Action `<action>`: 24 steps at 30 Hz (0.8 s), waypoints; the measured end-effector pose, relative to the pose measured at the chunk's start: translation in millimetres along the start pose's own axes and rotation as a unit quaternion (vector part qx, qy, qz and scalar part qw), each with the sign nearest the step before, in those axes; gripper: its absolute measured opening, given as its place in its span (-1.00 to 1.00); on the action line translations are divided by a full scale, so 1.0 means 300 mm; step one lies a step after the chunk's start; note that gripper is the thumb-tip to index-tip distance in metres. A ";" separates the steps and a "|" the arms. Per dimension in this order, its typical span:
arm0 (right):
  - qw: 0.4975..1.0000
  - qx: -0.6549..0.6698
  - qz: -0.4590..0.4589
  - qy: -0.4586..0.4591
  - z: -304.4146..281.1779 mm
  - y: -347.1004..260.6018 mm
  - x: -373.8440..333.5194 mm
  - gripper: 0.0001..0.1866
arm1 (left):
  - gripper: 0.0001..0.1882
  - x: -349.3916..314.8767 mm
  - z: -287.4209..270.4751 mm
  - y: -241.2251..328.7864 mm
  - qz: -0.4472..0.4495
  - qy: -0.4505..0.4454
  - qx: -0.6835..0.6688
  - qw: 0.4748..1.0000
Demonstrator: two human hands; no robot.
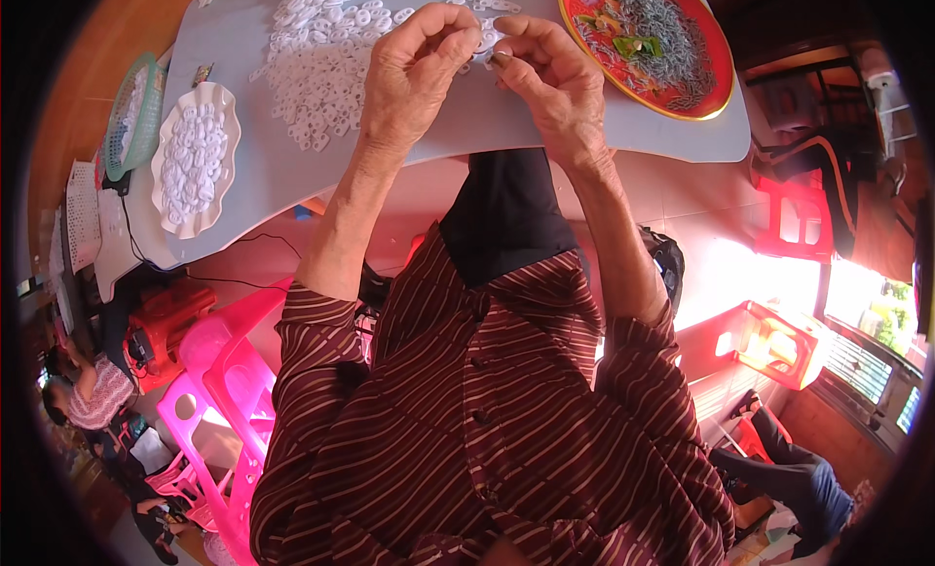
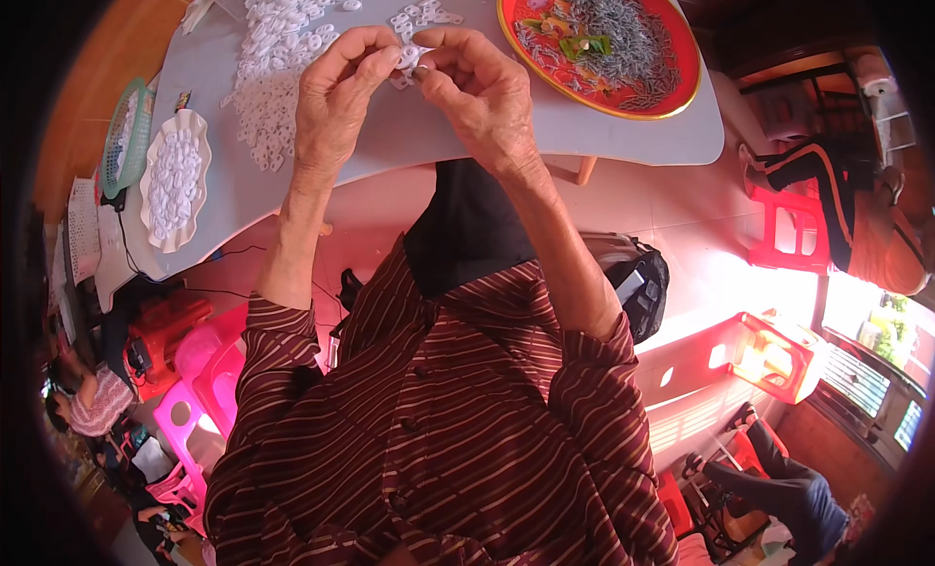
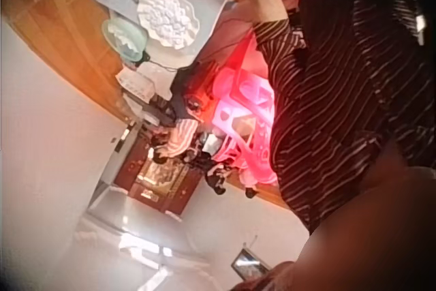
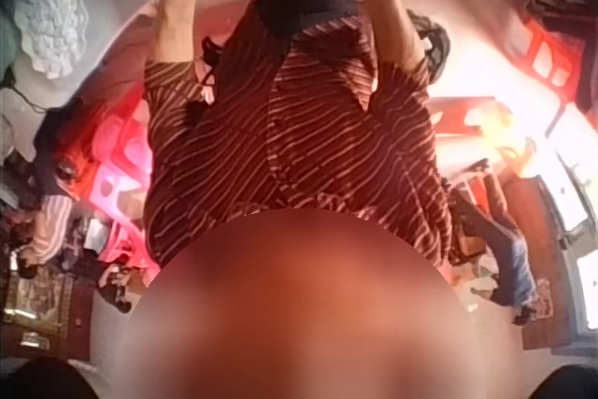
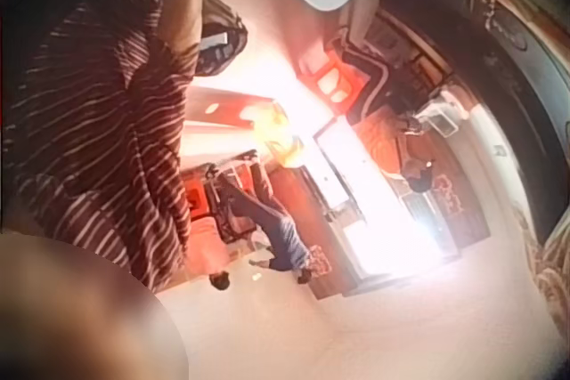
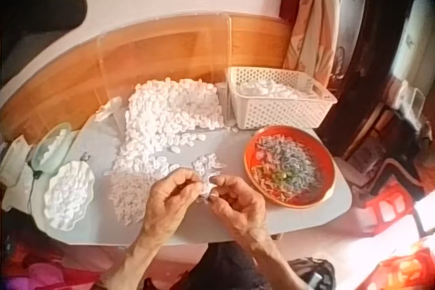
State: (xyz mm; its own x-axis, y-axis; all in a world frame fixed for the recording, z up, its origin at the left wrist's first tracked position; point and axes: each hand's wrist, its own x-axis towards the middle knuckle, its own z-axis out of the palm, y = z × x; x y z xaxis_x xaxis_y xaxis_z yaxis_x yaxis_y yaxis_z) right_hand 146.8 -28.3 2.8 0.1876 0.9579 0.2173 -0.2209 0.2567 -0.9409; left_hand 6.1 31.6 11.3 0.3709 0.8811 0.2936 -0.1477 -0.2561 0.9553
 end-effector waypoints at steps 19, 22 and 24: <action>1.000 -0.001 0.001 -0.004 0.007 -0.002 -0.001 -0.71 | -0.75 -0.045 0.025 0.002 0.020 -0.017 0.160 0.987; 0.999 -0.024 -0.012 -0.034 0.005 0.007 -0.004 -0.69 | -0.76 -0.047 0.020 0.004 -0.009 0.001 0.152 0.988; 0.999 0.000 -0.010 -0.047 0.006 0.016 -0.004 -0.67 | -0.76 -0.045 0.018 0.015 -0.020 0.006 0.158 0.987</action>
State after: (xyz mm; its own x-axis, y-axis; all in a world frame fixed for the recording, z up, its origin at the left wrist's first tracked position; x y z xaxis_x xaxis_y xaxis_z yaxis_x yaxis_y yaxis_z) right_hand 143.7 -28.1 -1.7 0.1013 0.9603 0.2599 -0.2183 0.2764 -0.9359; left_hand 5.3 16.6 11.8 0.3592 0.8972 0.2570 0.1618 -0.3311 0.9296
